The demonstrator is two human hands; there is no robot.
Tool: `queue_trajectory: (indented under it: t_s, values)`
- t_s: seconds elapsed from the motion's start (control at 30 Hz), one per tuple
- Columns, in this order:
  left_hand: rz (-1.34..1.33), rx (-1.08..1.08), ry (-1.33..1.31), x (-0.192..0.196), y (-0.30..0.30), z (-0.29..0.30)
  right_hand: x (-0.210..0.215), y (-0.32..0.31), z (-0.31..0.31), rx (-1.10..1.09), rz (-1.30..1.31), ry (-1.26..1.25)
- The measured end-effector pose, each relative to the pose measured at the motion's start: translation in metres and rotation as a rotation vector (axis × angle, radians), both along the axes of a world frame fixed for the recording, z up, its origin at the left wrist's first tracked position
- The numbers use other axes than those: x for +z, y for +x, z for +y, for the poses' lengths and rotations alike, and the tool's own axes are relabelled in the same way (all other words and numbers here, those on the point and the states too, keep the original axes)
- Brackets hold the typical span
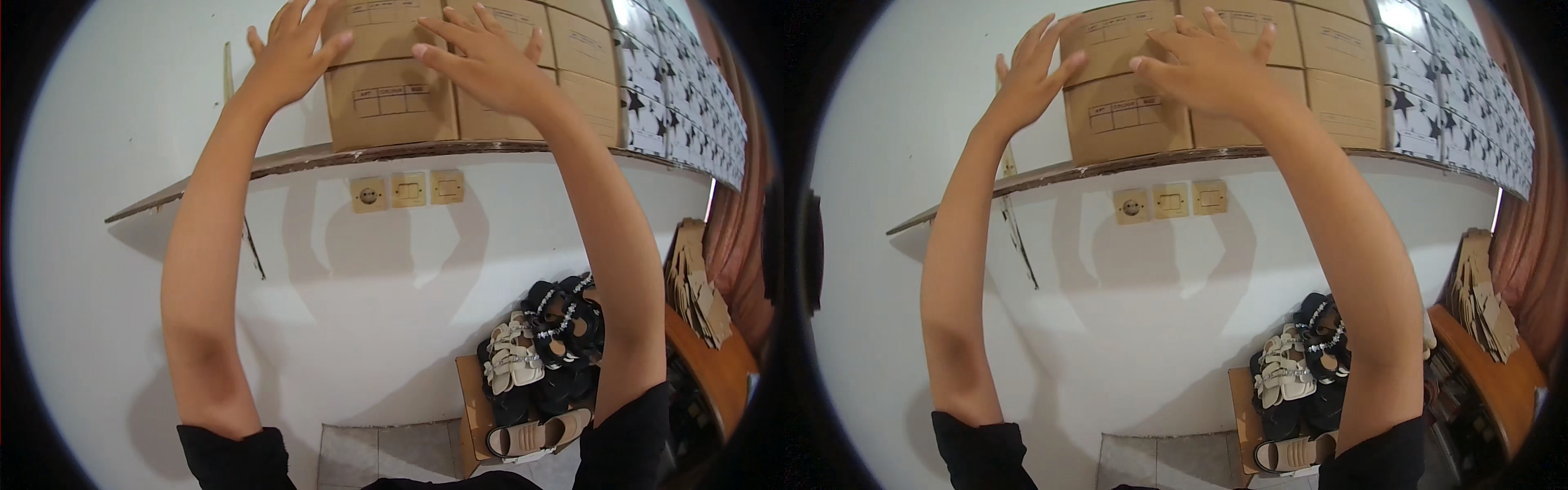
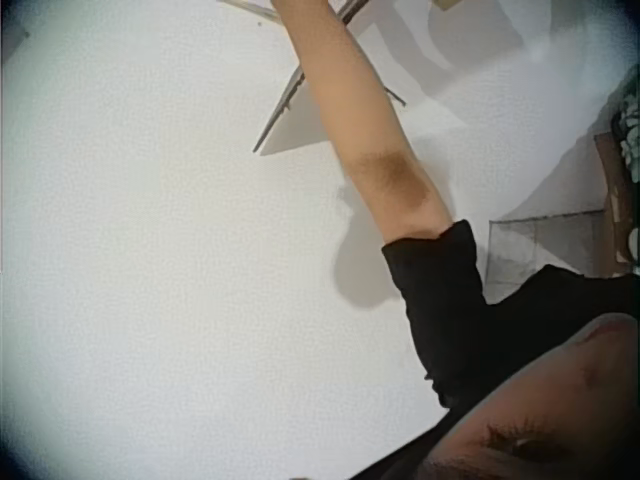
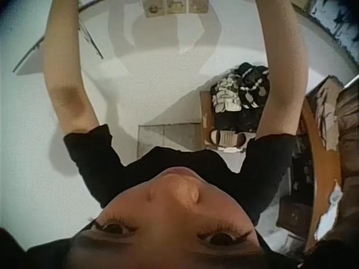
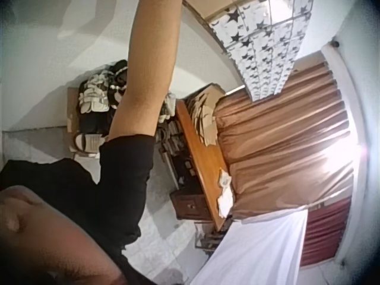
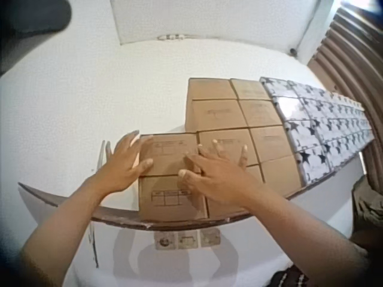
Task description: Assembling cardboard boxes and lining them with paper in a shoe manufacturing environment.
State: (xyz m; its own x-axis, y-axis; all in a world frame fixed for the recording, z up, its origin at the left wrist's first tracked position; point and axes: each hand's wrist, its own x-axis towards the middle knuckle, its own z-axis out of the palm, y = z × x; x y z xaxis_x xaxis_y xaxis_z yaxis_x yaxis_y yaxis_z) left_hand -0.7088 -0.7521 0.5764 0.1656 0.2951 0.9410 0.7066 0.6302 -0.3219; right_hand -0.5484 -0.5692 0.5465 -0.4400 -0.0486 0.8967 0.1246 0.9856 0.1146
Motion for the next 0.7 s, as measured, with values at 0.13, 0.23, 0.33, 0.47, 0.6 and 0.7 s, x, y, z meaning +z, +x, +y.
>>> queue_trajectory:
  t_s: [0.13,0.23,0.33,0.47,0.6,0.7]
  values:
    - [0.008,0.096,-0.113,-0.025,-0.005,0.002,-0.054,0.024,0.003,0.087,0.246,0.143]
    - [0.016,0.101,-0.101,-0.020,0.023,-0.012,-0.094,0.079,-0.021,0.123,0.216,0.174]
    - [0.095,0.010,-0.022,-0.037,0.072,-0.024,-0.144,0.127,-0.035,0.178,0.054,0.073]
    - [0.043,-0.446,-0.195,-0.133,0.134,-0.019,-0.229,0.181,0.004,0.159,-0.095,-0.181]
    - [0.184,-0.634,-0.696,-0.274,0.219,-0.012,-0.327,0.235,0.059,0.131,-0.183,-0.656]
    - [-0.039,-0.770,-0.880,-0.344,0.256,0.026,-0.376,0.302,0.085,-0.041,-0.240,-0.857]
